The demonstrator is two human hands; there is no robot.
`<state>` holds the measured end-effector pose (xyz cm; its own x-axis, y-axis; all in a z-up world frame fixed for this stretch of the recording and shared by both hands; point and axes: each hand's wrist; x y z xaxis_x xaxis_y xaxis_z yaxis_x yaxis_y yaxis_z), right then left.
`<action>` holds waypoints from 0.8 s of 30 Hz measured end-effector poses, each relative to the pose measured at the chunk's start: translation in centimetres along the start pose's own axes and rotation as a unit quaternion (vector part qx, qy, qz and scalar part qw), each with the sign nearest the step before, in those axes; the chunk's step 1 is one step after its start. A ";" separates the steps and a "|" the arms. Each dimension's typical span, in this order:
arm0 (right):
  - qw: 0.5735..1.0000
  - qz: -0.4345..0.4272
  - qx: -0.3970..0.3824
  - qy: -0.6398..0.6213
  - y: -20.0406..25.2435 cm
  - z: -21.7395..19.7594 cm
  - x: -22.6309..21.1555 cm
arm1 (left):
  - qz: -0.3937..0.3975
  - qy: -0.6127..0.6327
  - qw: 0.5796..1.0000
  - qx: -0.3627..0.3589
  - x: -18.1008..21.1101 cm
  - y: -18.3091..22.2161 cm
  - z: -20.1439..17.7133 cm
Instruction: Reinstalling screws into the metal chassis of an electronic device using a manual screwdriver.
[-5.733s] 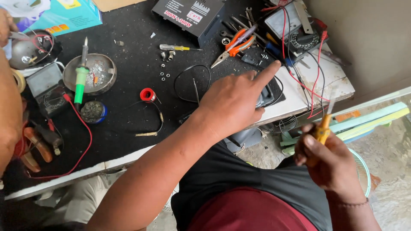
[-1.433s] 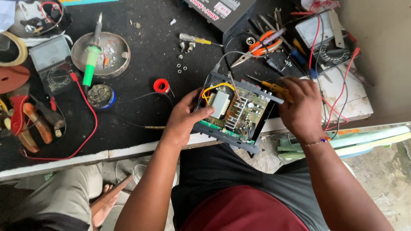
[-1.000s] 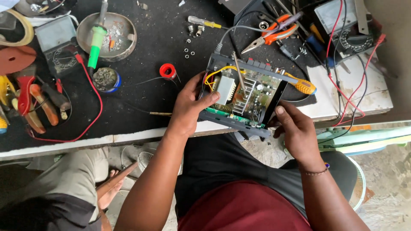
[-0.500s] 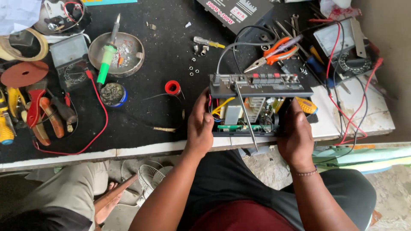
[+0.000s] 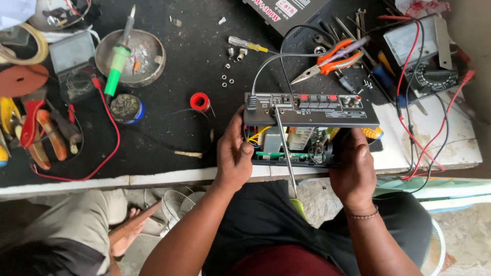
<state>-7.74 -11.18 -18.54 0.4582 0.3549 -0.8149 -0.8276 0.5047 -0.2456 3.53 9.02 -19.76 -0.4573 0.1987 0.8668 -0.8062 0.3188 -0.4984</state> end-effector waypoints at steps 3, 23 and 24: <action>1.000 0.002 -0.013 -0.009 0.0 -1.3 0.7 | 0.007 -0.003 1.000 0.014 -0.7 0.3 0.2; 0.986 0.109 0.091 -0.082 1.6 -3.9 -0.6 | -0.020 -0.132 0.991 0.000 2.4 0.0 0.9; 0.987 0.103 0.092 -0.080 1.5 -3.9 -0.7 | -0.015 -0.128 0.992 -0.002 2.1 0.1 1.0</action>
<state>-10.56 -13.69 -20.38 0.3437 0.5768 -0.7410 -0.8428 0.5375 0.0275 2.13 8.59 -17.96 -0.5135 -0.0532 0.8564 -0.8201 0.3240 -0.4716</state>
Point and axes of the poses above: each hand's wrist, its own y-axis away from the middle knuckle, its own z-axis out of the palm, x = y × z, and after that the axes turned 4 degrees about -y, right-handed
